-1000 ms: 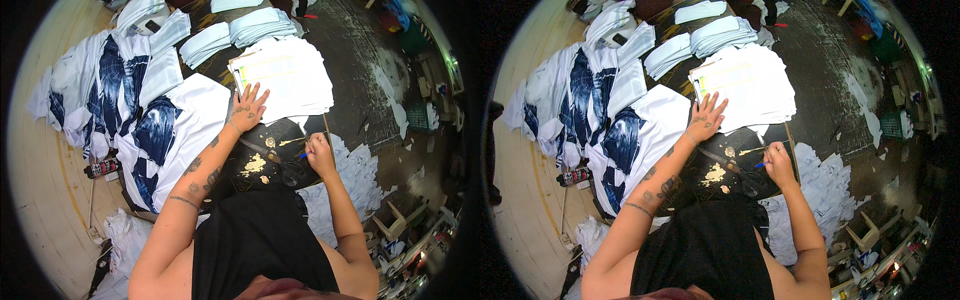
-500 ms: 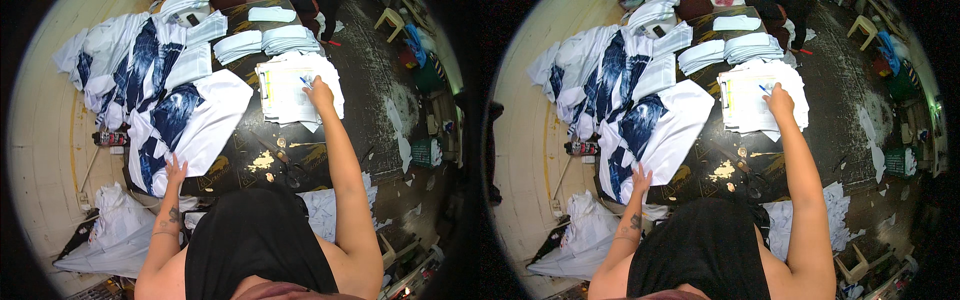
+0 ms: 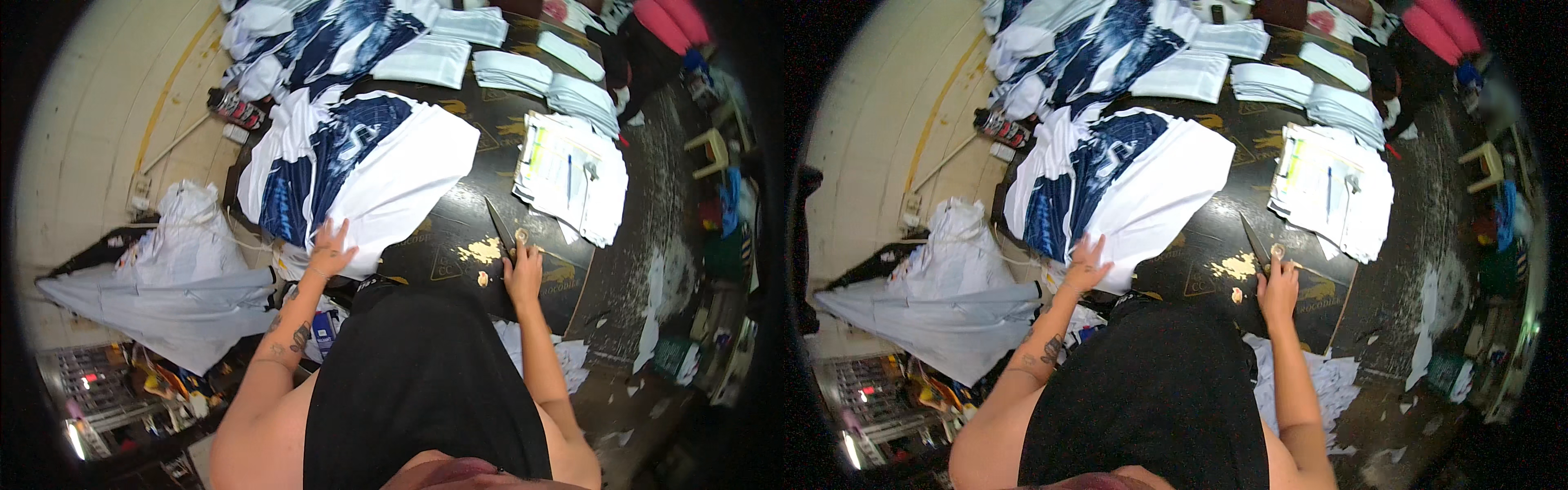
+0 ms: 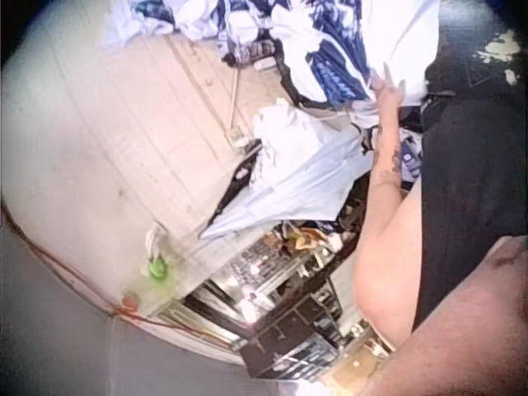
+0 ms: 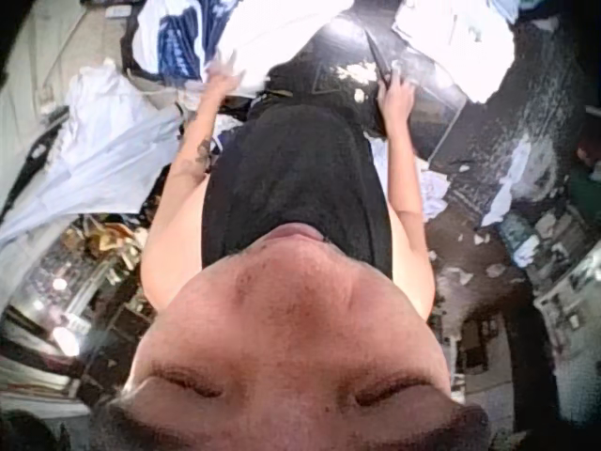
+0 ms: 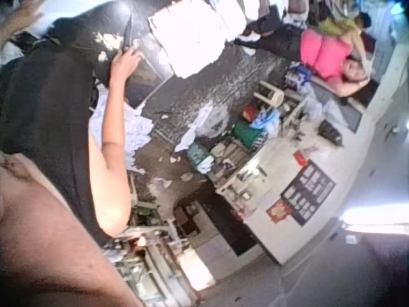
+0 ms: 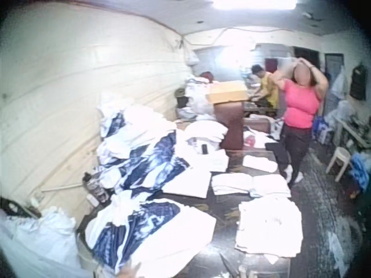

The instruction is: The person repeatedly cuts white fabric pieces from printed t-shirts using shears, then folds and stacks the cut pieces on the table. The person also handles and folds a white paper or plastic sheet multiple times during the process.

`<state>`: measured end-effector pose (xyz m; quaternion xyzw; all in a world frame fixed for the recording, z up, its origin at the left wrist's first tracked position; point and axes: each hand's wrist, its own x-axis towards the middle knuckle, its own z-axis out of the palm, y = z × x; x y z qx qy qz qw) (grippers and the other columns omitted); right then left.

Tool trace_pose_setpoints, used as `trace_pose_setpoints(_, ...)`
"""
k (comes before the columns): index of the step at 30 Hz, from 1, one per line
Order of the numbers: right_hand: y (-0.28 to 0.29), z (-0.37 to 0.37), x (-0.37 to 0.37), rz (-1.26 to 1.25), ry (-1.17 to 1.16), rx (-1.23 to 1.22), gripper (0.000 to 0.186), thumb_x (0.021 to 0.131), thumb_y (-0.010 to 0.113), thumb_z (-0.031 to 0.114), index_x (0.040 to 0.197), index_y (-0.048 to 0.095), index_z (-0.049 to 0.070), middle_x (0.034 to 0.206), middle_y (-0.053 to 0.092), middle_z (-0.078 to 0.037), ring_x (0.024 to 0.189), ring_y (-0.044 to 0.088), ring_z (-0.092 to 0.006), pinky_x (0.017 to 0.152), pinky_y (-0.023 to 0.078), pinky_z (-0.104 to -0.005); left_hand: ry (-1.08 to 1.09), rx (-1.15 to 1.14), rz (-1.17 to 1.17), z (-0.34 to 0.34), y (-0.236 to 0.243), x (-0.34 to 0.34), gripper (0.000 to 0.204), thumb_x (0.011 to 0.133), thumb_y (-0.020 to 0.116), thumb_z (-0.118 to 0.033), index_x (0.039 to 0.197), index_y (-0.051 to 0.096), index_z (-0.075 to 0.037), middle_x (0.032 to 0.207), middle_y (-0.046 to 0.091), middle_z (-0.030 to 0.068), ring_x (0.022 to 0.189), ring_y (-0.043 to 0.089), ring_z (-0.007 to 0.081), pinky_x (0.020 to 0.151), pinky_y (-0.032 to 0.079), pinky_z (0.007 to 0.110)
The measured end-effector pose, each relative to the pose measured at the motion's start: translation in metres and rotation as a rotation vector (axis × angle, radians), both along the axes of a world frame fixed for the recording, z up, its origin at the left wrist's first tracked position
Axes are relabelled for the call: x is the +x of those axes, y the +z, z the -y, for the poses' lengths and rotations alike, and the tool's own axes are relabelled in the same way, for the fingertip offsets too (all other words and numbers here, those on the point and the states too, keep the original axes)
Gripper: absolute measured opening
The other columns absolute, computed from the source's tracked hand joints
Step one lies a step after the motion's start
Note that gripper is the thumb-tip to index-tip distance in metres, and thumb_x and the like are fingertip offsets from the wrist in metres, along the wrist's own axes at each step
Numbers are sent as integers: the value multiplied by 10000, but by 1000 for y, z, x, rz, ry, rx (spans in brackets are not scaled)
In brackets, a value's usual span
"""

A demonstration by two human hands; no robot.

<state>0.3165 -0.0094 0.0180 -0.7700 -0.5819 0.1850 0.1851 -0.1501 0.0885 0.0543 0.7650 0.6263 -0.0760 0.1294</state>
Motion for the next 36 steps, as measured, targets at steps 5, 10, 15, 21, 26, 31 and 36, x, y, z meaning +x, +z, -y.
trace_pose_setpoints(5,-36,5,1,100,-176,317,383,958,687,108,1321,638,-1,1192,626,-232,1105,565,-427,972,465,-518,62,-552,113,-3,-2,4,696,939,661,-380,1573,461,-174,1649,328,293,1416,458,535,1206,376,517)
trace_pose_setpoints(10,-21,-36,33,235,-374,231,385,992,654,134,1352,631,-2,1199,633,-223,1118,571,-419,969,470,-500,247,-265,111,-43,-14,45,949,896,605,-729,1683,168,-428,1745,-70,274,1553,-48,609,1124,123,845)
trace_pose_setpoints(15,10,-80,-28,282,-310,362,450,884,733,75,1322,652,10,1246,659,-266,1152,611,-437,1019,468,-500,-338,-163,700,-105,-41,71,759,962,655,-467,1638,347,-310,1644,341,257,1404,406,590,1214,332,568)
trace_pose_setpoints(21,-15,-89,-151,-29,350,215,680,961,719,228,1582,460,127,1559,405,-344,1421,410,-525,1201,342,-544,108,135,15,-114,-41,-101,665,959,646,-449,1551,519,-174,1592,448,265,1467,417,484,1184,372,559)
trace_pose_setpoints(26,-11,-25,-144,126,188,68,781,940,731,369,1625,412,168,1644,276,-356,1489,292,-576,1221,273,-624,248,-676,-234,-66,-12,-185,497,966,567,-371,1397,649,-137,1408,637,243,1321,602,396,1093,471,538)
trace_pose_setpoints(31,-24,3,-177,184,527,-135,747,922,692,572,1573,505,256,1704,239,-268,1554,218,-528,1205,213,-707,370,-361,-53,-49,-33,-100,910,953,558,-687,1693,121,-386,1752,-35,205,1559,8,582,1036,241,890)
trace_pose_setpoints(36,-21,-177,-126,343,1002,93,898,880,670,695,1617,441,235,1719,159,-288,1601,80,-481,1243,8,-705,131,-252,-70,-245,-79,-84,1000,956,529,-698,1712,70,-233,1729,-15,318,1594,-36,519,1251,41,694)
